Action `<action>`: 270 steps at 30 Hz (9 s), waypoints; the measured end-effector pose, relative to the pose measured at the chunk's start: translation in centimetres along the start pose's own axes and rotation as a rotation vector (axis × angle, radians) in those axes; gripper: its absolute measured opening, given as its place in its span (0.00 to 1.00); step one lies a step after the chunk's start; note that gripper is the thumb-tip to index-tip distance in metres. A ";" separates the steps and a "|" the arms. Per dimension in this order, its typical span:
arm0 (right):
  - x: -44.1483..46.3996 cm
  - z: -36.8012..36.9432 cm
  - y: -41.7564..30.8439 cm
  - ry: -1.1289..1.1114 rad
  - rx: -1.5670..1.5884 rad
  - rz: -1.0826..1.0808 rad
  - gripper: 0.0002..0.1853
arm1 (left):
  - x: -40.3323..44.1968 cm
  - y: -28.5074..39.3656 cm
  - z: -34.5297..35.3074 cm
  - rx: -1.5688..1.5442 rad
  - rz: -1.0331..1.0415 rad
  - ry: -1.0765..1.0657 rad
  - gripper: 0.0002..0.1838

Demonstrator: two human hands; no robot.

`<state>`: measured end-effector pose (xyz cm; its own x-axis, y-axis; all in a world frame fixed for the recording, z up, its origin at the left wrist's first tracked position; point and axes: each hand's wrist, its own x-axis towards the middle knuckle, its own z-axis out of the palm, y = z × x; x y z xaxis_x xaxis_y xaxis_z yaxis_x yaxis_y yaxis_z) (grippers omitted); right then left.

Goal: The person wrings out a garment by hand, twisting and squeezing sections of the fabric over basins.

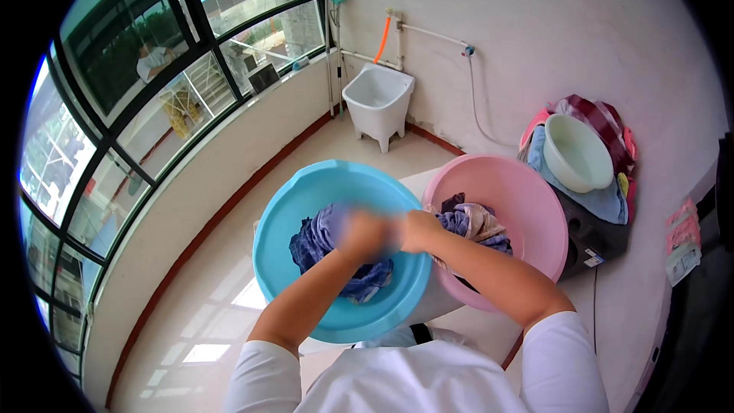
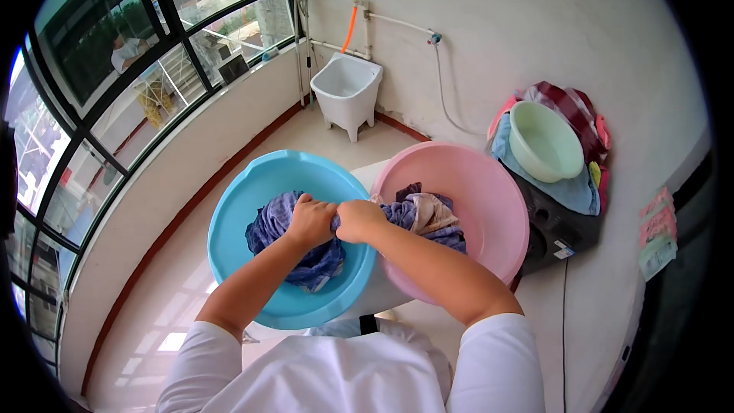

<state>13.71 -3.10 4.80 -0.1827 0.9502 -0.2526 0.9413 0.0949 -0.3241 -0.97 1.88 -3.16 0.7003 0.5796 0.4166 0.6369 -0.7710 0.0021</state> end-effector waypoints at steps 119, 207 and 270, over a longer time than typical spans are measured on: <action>0.1 11.0 20.5 0.895 0.187 -0.277 0.11 | 1.8 3.4 -1.9 -1.072 -0.382 -0.491 0.33; -3.5 1.4 0.3 0.664 -0.268 -0.407 0.24 | -2.7 -2.6 -8.0 -0.429 -0.279 -0.758 0.35; -4.2 4.2 3.0 0.849 -0.152 -0.734 0.15 | 5.1 -1.9 -5.2 -0.884 0.072 -0.801 0.39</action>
<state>16.12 -8.00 1.09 -0.5079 0.5386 0.6723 0.7212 0.6927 -0.0101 -0.25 4.94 3.69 0.9269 0.2856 -0.2435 0.3656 -0.5408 0.7575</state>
